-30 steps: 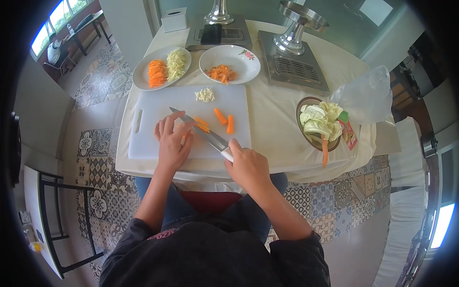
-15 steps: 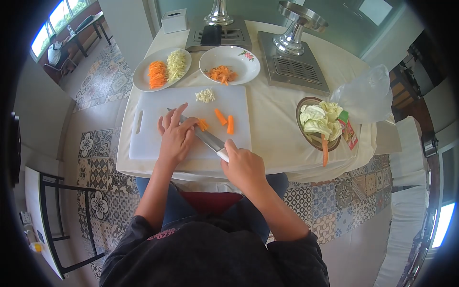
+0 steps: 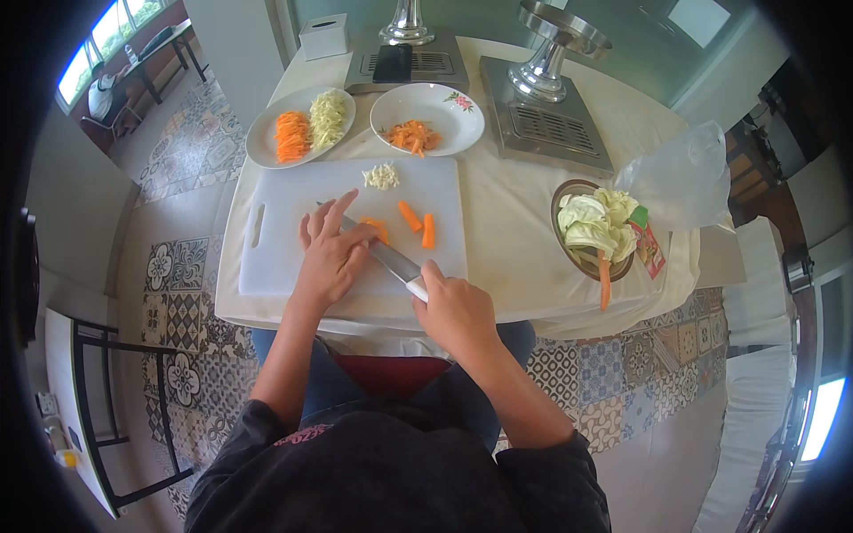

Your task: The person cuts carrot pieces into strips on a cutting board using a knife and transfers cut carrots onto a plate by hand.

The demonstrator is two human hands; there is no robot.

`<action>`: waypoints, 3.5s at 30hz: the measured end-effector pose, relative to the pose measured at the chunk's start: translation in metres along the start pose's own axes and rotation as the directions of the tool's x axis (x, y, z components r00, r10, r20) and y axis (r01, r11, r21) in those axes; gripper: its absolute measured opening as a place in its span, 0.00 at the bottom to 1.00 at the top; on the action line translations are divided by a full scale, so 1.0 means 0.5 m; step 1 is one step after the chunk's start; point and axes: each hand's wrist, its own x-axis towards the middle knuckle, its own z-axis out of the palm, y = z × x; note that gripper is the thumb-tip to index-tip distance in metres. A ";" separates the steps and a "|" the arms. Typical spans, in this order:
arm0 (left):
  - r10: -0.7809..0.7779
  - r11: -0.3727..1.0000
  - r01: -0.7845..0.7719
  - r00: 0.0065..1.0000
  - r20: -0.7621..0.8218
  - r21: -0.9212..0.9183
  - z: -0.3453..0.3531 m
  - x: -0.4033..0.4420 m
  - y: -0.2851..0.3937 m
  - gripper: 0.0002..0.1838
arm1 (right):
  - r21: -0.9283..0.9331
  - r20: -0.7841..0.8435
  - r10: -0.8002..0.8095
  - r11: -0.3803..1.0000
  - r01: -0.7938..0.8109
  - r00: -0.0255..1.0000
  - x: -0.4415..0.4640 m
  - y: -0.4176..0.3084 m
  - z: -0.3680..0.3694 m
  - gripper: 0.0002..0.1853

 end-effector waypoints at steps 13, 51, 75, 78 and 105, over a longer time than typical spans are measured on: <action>-0.143 0.984 0.171 0.930 -0.340 0.054 -0.056 0.013 -0.056 0.13 | 0.301 0.127 -0.002 0.953 -0.037 0.992 -0.019 0.012 -0.019 0.14; 0.139 0.990 -0.139 0.990 -0.008 0.005 -0.010 0.061 -0.032 0.04 | 0.713 0.386 0.248 0.532 -0.458 0.889 -0.066 0.038 -0.072 0.14; -0.316 0.948 0.317 0.936 -0.155 -0.017 -0.014 -0.025 -0.049 0.12 | 0.633 0.401 0.134 0.675 -0.380 0.906 -0.050 -0.003 -0.036 0.15; -0.301 0.953 0.303 0.938 -0.173 -0.019 -0.013 -0.029 -0.050 0.10 | 0.619 0.422 0.144 0.676 -0.400 0.895 -0.053 -0.001 -0.036 0.15; -0.159 0.987 0.151 0.947 -0.280 -0.050 -0.041 -0.072 -0.073 0.08 | 0.576 0.410 0.116 0.736 -0.356 0.904 -0.075 -0.012 -0.037 0.13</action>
